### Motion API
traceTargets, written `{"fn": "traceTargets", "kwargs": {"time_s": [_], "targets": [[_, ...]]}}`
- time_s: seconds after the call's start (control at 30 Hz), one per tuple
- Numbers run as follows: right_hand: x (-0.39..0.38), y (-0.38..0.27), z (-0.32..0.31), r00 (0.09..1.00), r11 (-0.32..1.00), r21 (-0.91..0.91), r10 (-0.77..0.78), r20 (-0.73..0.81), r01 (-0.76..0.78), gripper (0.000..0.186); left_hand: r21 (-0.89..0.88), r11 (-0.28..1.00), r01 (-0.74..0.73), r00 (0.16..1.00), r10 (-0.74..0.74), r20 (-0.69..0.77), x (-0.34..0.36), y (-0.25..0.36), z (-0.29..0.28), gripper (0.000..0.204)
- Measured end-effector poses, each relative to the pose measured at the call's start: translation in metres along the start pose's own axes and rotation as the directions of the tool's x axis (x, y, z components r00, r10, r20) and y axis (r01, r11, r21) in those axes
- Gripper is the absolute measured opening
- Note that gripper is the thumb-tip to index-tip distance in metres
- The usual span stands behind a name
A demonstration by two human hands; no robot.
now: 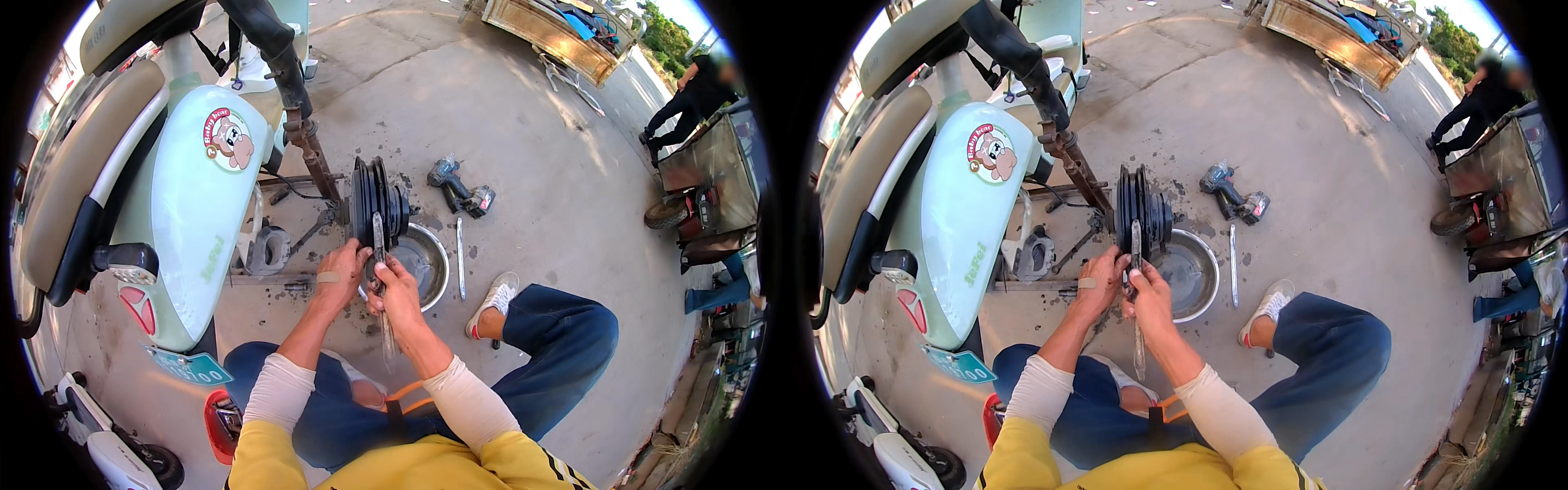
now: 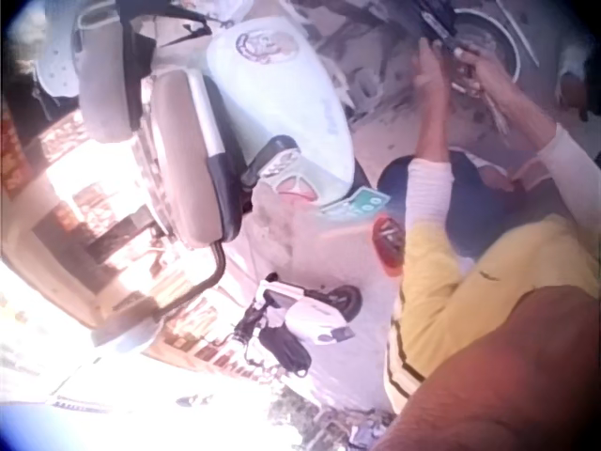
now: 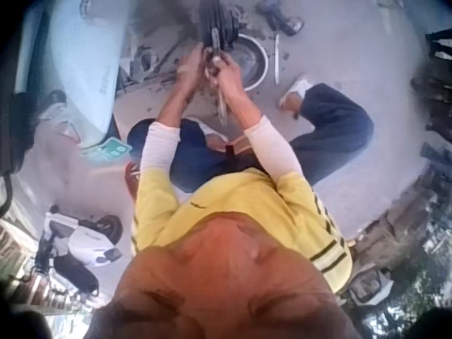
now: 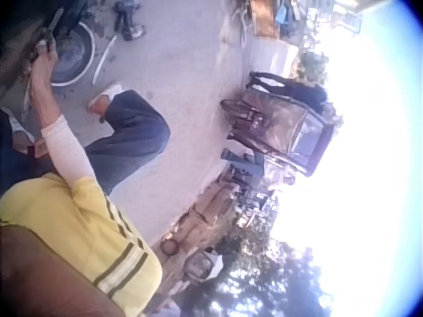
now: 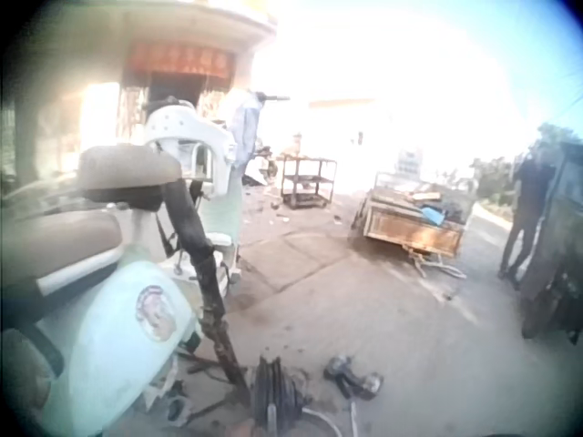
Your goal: The person sits on a small stool and works on the brake assembly of a light blue scooter. They use a metal tool to scrape and clean the brake pads and rotor area, occasionally dipping the tool into a metal bowl.
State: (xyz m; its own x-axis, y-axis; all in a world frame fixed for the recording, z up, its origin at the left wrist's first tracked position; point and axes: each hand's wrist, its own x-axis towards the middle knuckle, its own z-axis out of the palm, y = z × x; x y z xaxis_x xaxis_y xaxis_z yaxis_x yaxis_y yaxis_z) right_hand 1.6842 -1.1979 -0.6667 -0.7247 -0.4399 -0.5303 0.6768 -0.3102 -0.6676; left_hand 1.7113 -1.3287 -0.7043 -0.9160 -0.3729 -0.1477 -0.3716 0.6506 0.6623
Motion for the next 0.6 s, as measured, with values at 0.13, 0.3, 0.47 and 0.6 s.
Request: {"fn": "traceTargets", "kwargs": {"time_s": [0.13,0.3,0.47,0.6], "targets": [[0.021,-0.018,0.011,1.000,0.999,0.035,-0.010,-0.005,0.011,0.021,0.027,0.990,-0.137,0.989,0.138,-0.054,0.008,-0.004,0.008,0.017],[0.019,-0.016,0.025,0.999,0.999,-0.003,-0.038,-0.031,0.038,0.018,0.084,0.984,-0.158,0.987,0.158,0.000,0.005,-0.027,0.017,0.012],[-0.024,0.019,-0.006,0.997,0.995,-0.089,-0.052,-0.053,0.047,0.037,0.172,0.980,-0.095,0.990,0.076,0.118,0.003,-0.020,0.024,0.027],[-0.034,0.025,-0.017,0.997,0.995,-0.084,-0.050,-0.061,0.045,0.043,0.122,0.988,-0.089,0.995,0.083,0.058,0.002,-0.009,0.013,0.029]]}}
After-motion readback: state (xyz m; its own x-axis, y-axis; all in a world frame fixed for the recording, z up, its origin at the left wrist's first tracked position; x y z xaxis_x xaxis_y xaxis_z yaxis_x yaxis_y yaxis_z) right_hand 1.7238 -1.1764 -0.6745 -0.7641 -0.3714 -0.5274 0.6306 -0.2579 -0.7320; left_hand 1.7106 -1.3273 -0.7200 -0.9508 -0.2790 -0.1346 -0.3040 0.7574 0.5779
